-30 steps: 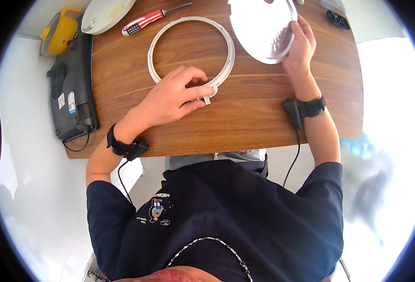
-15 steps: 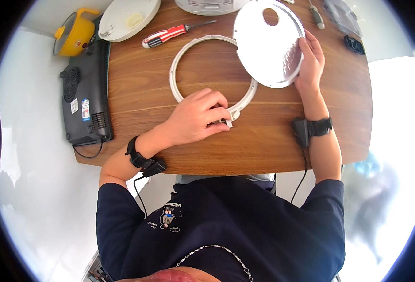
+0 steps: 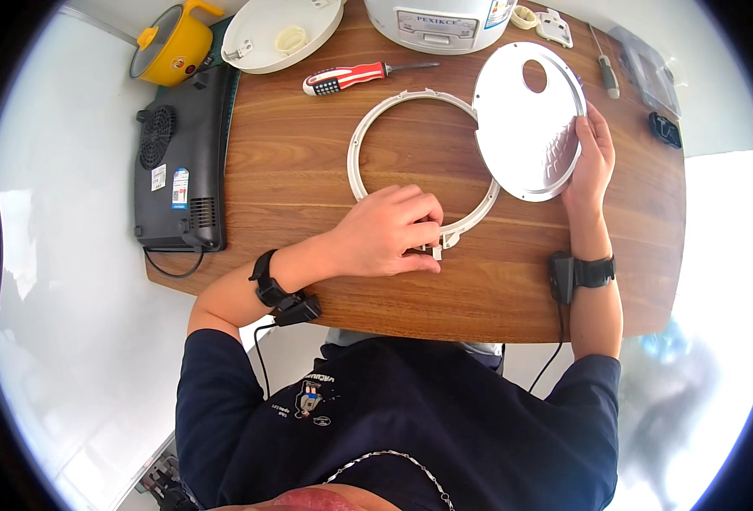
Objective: The person uses a screwdriver to fasten screws into a white plastic lid component, then places a metal ring and a perforated metal plate onto the assembly, securing them with additional screws.
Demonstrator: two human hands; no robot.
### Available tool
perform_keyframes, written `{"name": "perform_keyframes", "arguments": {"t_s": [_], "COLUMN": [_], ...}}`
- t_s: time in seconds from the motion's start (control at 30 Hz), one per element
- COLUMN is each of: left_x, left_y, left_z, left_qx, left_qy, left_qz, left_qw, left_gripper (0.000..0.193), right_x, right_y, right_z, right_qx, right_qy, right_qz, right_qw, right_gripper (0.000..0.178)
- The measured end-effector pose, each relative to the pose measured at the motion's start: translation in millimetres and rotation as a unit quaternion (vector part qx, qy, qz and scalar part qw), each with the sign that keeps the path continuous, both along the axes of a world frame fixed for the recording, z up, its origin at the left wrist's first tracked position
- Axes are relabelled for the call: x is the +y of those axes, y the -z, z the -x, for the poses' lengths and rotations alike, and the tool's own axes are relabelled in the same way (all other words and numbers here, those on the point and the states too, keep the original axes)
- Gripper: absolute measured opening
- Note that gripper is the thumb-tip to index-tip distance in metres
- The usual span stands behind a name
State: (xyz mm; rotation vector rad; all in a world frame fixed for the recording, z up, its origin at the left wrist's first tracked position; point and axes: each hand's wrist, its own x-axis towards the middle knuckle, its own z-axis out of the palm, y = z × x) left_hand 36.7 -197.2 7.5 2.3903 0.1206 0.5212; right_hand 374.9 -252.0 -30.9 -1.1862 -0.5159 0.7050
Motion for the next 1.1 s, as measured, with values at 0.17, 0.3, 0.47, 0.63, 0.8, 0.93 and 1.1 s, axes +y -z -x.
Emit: {"name": "perform_keyframes", "arguments": {"t_s": [0.17,0.3,0.47,0.63,0.8,0.93,1.1], "left_x": [-1.6,-2.6,-3.0,-3.2,-2.6,-2.0,-1.7], "left_y": [-0.2,-0.3,1.1,2.6,2.3,3.1,3.6], "left_z": [-0.1,0.9,1.3,0.7,0.7,0.7,0.4], "left_qx": [0.015,0.012,-0.004,-0.005,-0.003,-0.003,-0.008], "left_qy": [-0.007,-0.004,-0.003,-0.003,-0.002,0.001,0.005], "left_qz": [-0.023,-0.035,-0.031,-0.028,-0.026,-0.017,-0.011], "left_qw": [1.0,0.999,0.999,1.0,1.0,1.0,1.0], "left_gripper": [0.032,0.033,0.033,0.034,0.034,0.034,0.035], "right_x": [0.3,0.1,-0.2,-0.7,-1.5,-0.9,-1.3], "right_y": [0.3,4.5,2.0,1.4,3.0,3.3,4.2], "right_z": [0.5,-3.9,-1.0,0.0,-0.8,-1.4,-3.3], "right_qx": [-0.035,-0.041,-0.027,-0.042,-0.046,-0.051,-0.053], "right_qy": [0.0,-0.001,-0.007,-0.007,-0.015,-0.022,-0.023], "right_qz": [0.016,0.022,0.018,0.021,0.026,0.023,0.021], "right_qw": [0.999,0.999,0.999,0.999,0.999,0.998,0.998], "right_gripper": [0.036,0.036,0.036,0.036,0.036,0.036,0.037]}}
